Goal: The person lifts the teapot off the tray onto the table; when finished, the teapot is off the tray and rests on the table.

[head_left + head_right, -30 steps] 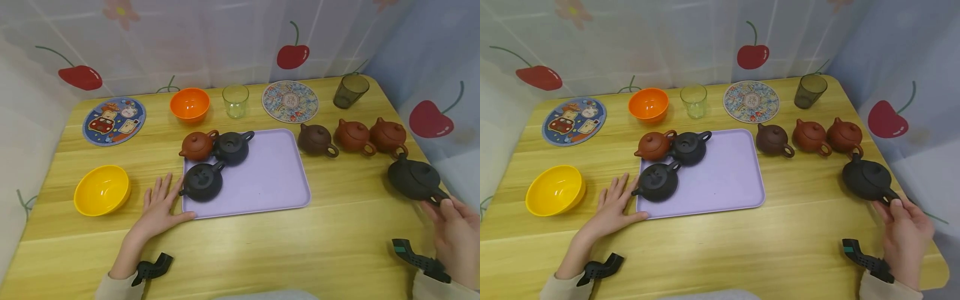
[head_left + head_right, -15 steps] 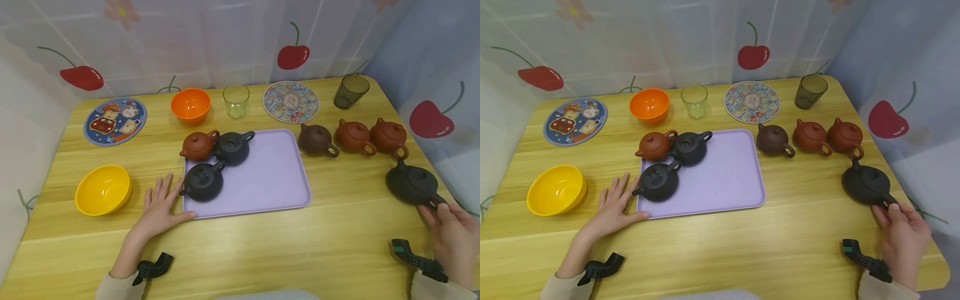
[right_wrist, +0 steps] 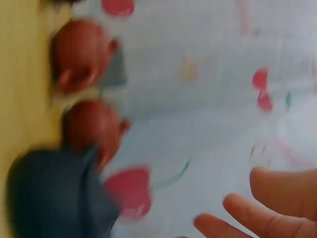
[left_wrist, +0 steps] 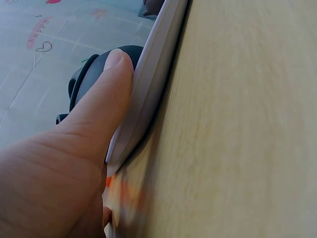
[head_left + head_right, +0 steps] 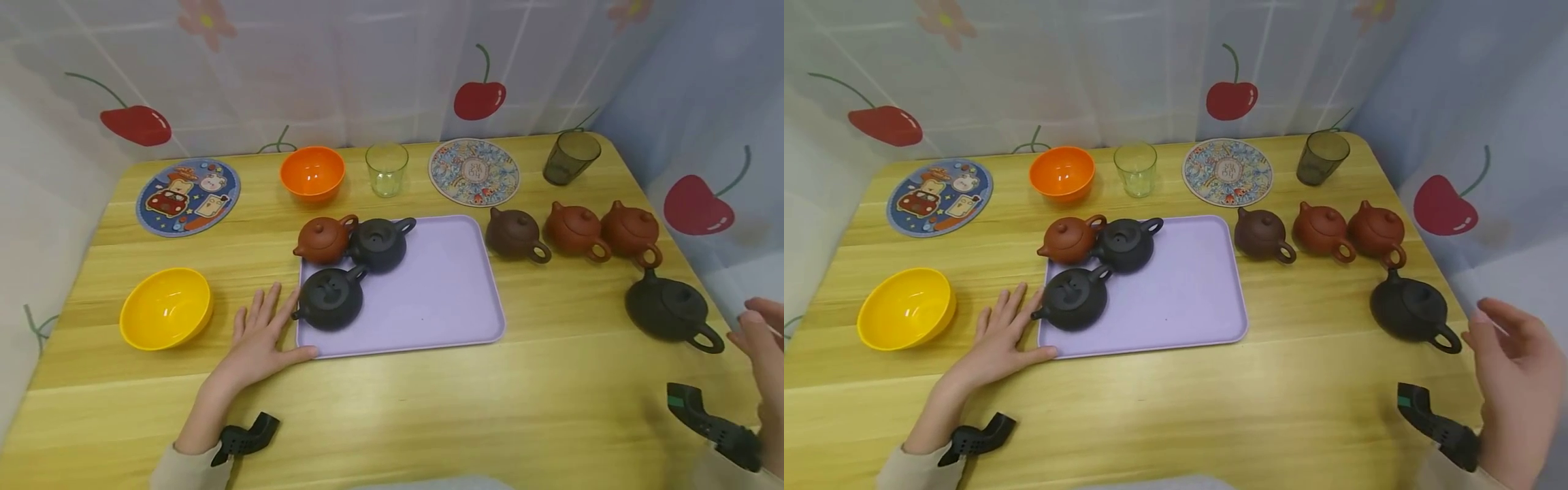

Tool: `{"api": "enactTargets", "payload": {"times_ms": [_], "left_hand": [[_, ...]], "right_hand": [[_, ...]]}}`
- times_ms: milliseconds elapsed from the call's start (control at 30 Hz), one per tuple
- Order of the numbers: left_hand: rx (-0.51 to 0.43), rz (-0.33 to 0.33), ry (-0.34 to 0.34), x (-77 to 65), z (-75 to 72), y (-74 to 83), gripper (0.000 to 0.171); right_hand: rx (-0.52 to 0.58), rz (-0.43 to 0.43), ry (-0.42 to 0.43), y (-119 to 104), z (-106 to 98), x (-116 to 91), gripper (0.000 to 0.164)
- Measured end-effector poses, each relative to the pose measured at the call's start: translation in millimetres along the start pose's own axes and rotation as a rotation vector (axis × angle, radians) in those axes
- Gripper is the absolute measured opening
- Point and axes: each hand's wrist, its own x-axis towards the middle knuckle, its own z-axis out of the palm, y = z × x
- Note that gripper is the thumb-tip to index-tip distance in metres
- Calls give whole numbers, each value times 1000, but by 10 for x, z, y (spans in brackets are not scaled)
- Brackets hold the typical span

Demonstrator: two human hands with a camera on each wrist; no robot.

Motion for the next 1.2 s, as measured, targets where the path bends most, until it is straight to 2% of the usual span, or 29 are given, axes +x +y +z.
{"api": "enactTargets", "payload": {"times_ms": [33,67,133,200,233,300,367,500,567,633,767,833,900,1067,1200], "left_hand": [[2,0,1,-9,-6,-2,95],[2,0,3,-16,-13,0,94],[3,3,4,-21,-19,4,94],[6,6,3,-21,-15,4,94],[7,7,2,-14,-9,8,93],[5,7,3,0,9,12,94],[3,4,7,7,19,14,94],[2,-4,7,7,15,12,94],[6,-8,5,1,6,8,94],[10,-9,8,-4,-1,0,94],[8,2,11,-14,-2,0,94],[4,8,13,-16,2,6,94],[0,8,13,-15,6,10,94],[0,4,17,-7,3,6,94],[4,-2,11,-11,-1,-9,94]], "right_hand": [[-61,-65,-51,-202,82,-22,30],[-76,-113,-128,-420,176,-44,31],[-112,-190,-322,-774,375,-75,32],[-134,-325,-525,-1045,619,-96,33],[-173,-361,-613,-1212,757,-124,34],[-212,-431,-765,-1398,1064,-130,35],[-198,-487,-891,-1519,1402,-132,34],[-150,-555,-1072,-1615,2123,-147,35],[-123,-547,-1132,-1612,2461,-175,37],[-74,-479,-1181,-1589,2741,-212,39],[91,-222,-1272,-1527,3085,-274,39],[166,-106,-1317,-1498,3172,-293,38],[207,-38,-1355,-1466,3229,-297,36],[259,-16,-1368,-1417,3298,-299,33],[350,107,-1365,-1429,3317,-327,28]]}}
